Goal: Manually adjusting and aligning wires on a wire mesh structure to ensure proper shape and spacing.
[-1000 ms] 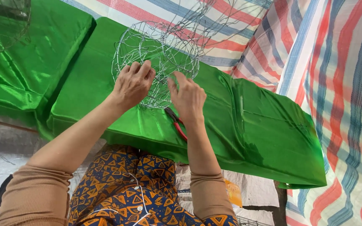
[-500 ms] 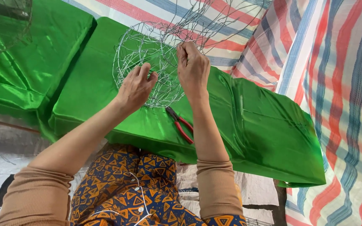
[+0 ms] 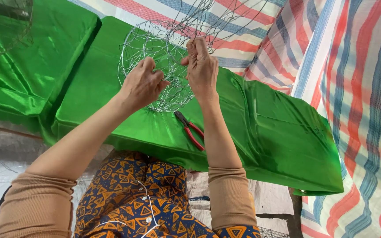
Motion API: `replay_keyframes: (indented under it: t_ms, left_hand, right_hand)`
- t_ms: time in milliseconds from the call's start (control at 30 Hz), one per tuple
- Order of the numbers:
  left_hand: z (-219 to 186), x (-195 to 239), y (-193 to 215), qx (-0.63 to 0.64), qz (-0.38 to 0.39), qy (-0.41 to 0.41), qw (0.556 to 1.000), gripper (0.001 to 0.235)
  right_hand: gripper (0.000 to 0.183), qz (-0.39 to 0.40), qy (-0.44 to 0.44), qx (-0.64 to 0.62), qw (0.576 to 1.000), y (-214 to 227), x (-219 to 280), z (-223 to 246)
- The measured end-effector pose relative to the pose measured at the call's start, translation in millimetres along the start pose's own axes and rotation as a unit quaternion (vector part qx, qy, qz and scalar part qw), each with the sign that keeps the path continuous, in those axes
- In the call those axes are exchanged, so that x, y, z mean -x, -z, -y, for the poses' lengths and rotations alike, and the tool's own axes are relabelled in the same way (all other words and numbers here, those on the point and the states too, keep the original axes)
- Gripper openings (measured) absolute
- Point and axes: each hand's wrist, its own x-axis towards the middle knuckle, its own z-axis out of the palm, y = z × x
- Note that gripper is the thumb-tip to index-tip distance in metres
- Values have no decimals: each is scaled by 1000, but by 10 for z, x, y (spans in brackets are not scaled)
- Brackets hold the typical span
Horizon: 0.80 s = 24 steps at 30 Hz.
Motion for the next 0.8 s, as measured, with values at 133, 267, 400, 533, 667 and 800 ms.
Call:
replay_keyframes:
  t_ms: [133,267,400,533,667,800]
  left_hand:
    - [-67,-10,-12,11,-47,6,999,33]
    - [-79,11,-35,30,-63,25,997,32]
    - [-23,18,-35,37,-77,10,996,35]
    - [-6,34,-100,27,-56,9,998,36]
    - [-2,41,-57,1,-40,32,999,37]
    - [-45,48,14,-48,-106,25,993,35]
  right_hand:
    - [9,-27,69,95,993,-45,9,-137]
    - [10,-33,26,123,991,-36,53,-121]
    - [9,-22,51,50,997,50,70,-28]
    - [6,-32,33,-18,999,48,62,-43]
    - [18,30,62,-28,997,66,55,-159]
    - [24,-67,114,-5,991,121,195,-154]
